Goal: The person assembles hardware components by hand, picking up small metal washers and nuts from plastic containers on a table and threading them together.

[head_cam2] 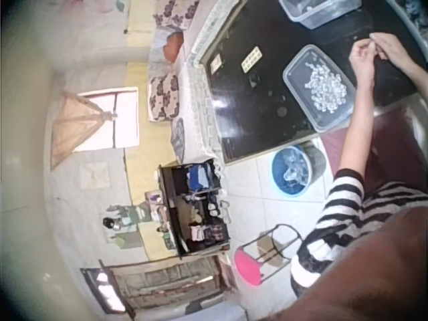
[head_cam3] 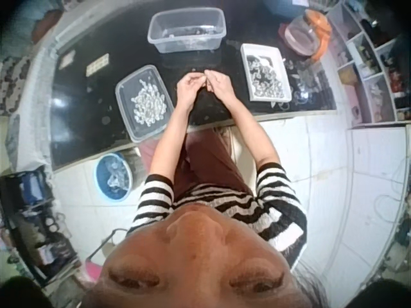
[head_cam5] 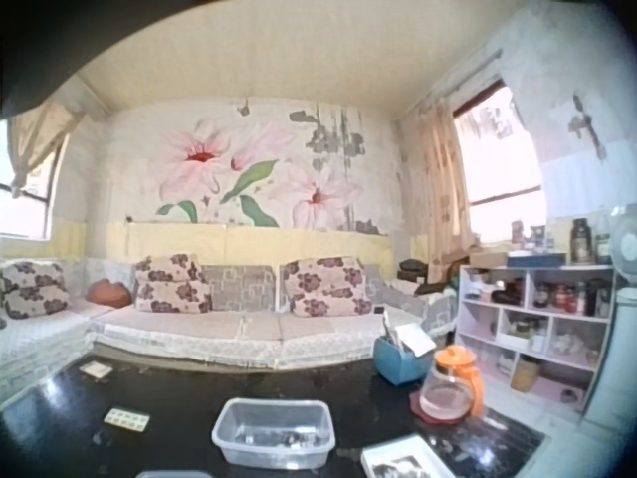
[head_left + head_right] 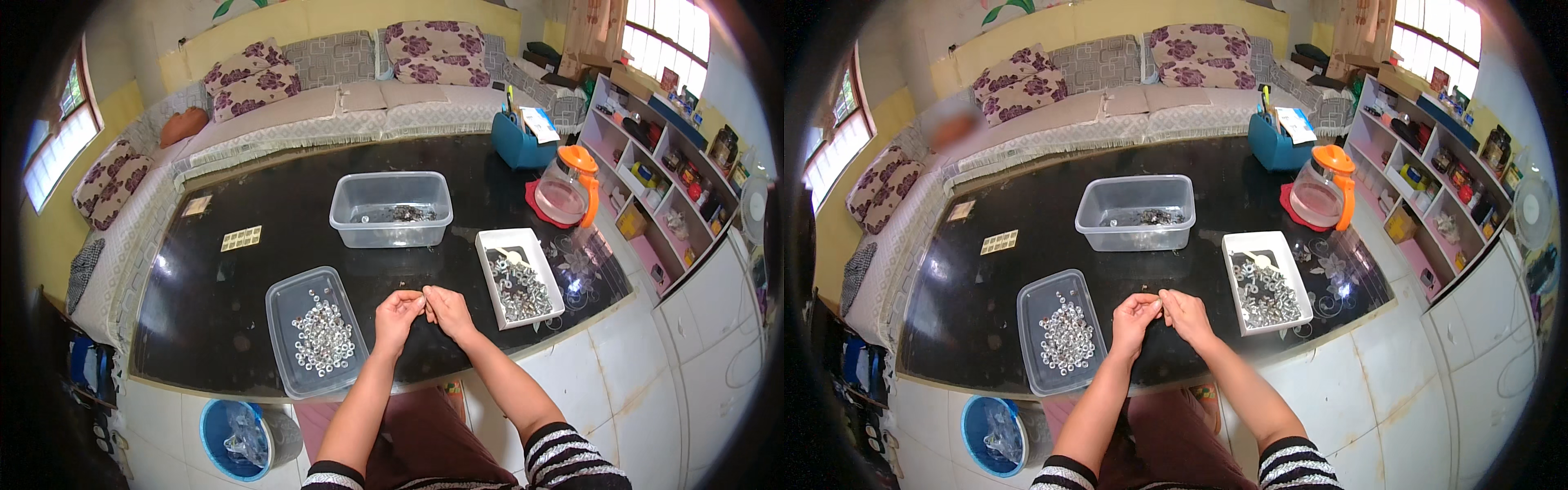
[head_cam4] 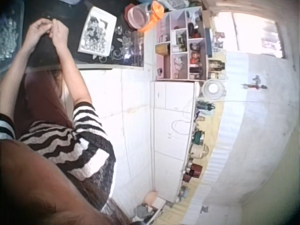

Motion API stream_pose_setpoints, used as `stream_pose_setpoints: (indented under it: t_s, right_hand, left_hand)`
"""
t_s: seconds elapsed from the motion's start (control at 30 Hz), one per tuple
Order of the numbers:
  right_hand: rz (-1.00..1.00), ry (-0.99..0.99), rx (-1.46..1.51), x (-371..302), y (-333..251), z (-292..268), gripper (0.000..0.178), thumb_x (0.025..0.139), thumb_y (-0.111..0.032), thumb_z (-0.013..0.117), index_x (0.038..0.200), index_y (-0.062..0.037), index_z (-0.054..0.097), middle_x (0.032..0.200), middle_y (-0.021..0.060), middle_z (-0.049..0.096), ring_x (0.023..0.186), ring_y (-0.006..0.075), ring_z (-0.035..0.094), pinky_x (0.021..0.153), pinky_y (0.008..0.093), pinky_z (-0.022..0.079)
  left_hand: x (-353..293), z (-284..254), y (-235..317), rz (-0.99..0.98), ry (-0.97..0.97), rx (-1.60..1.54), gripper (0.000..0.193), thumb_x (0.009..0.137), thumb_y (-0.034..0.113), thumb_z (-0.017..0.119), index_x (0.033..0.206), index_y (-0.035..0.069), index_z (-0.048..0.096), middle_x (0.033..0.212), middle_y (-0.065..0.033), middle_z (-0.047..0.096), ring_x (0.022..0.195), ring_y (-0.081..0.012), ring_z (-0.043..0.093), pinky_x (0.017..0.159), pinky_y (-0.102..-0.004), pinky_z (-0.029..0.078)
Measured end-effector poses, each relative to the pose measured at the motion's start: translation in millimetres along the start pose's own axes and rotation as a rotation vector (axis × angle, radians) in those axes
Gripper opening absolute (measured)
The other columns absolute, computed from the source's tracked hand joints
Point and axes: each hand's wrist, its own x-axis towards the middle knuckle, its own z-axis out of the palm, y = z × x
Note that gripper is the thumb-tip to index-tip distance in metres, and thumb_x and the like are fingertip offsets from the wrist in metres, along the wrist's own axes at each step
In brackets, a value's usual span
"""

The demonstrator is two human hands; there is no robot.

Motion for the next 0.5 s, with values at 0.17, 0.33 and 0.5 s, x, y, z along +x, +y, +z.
stream_pose_setpoints:
  t_s: [0.17,0.33,0.5]
  right_hand:
    - [-0.119,0.139,0.18,-1.8,-8.3,10.0,0.028,0.083,-0.025,0.043,0.065,-0.0035,0.048,0.053,-0.0004,0.048,0.046,0.0046,0.042,0.04,0.0187,0.032]
    - [-0.037,0.041,0.029,-0.8,-1.6,4.3,0.024,0.083,-0.022,0.043,0.068,-0.0037,0.048,0.057,0.0001,0.049,0.049,0.0045,0.043,0.043,0.0185,0.034]
    - [-0.1,0.066,0.138,-0.9,-2.6,8.6,0.026,0.083,-0.023,0.044,0.066,-0.0029,0.048,0.054,0.0012,0.049,0.048,0.0061,0.045,0.043,0.0196,0.035]
  left_hand:
    - [-0.1,-1.7,1.6,0.013,0.033,-0.024,0.011,0.075,0.003,0.056,0.084,-0.001,0.054,0.075,-0.0033,0.056,0.067,-0.0072,0.051,0.062,-0.0188,0.042]
    - [0.6,-2.3,-1.0,-0.002,-0.006,-0.027,0.011,0.075,0.004,0.055,0.085,0.0,0.054,0.076,-0.0033,0.056,0.068,-0.0075,0.052,0.063,-0.0191,0.043]
    - [0.6,-3.0,-0.8,-0.003,0.004,-0.06,0.012,0.075,0.004,0.055,0.086,0.0,0.054,0.077,-0.0036,0.056,0.069,-0.0078,0.053,0.065,-0.0196,0.043]
